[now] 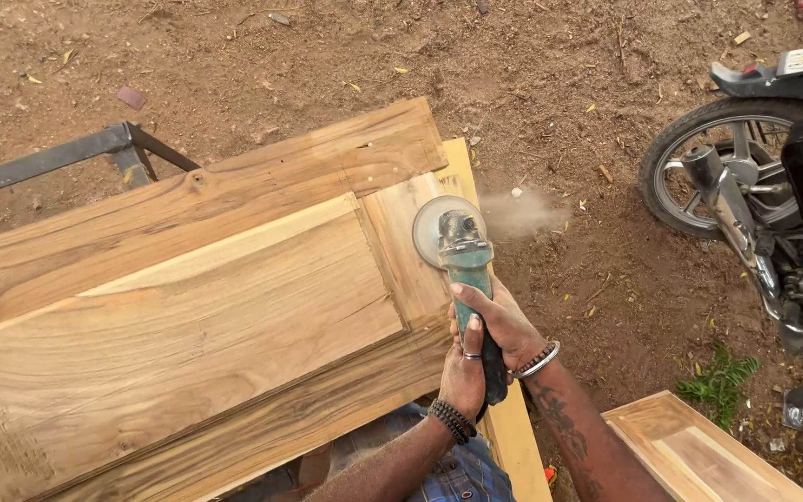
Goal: Sanding a large wooden panel using an angle grinder and manual sandpaper to smooth the surface.
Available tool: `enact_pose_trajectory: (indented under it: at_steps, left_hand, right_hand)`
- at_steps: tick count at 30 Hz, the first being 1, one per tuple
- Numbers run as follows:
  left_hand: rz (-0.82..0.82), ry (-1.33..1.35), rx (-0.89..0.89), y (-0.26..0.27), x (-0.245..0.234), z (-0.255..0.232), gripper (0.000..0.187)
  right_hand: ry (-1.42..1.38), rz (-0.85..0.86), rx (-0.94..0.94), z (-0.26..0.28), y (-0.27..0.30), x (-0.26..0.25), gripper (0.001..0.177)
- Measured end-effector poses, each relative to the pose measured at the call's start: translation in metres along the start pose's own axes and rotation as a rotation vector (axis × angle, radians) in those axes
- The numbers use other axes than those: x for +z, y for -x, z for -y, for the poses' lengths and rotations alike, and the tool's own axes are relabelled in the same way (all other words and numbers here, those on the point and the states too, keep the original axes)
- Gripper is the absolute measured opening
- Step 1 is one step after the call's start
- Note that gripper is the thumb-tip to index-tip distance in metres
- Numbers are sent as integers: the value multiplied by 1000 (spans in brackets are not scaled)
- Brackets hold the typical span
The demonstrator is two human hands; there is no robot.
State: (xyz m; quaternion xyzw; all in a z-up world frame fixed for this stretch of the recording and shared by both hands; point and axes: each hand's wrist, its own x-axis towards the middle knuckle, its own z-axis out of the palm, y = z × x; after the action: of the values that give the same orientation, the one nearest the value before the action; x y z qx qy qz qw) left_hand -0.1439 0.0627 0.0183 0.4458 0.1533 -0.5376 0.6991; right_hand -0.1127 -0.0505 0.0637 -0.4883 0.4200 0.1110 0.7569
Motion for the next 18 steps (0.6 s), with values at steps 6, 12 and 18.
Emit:
enact_pose_trajectory:
  at_steps: [6,12,18]
  left_hand:
    - [-53,42,12,26,8,43,79]
    - [-41,-22,26,54,6,93,82]
    - [-29,-25,91,90,17,124,82]
  right_hand:
    - [-9,20,16,-29,33,-17,57]
    - [15,31,28,-66,65,-34,55]
    - [52,2,16,-105,104,-52,54]
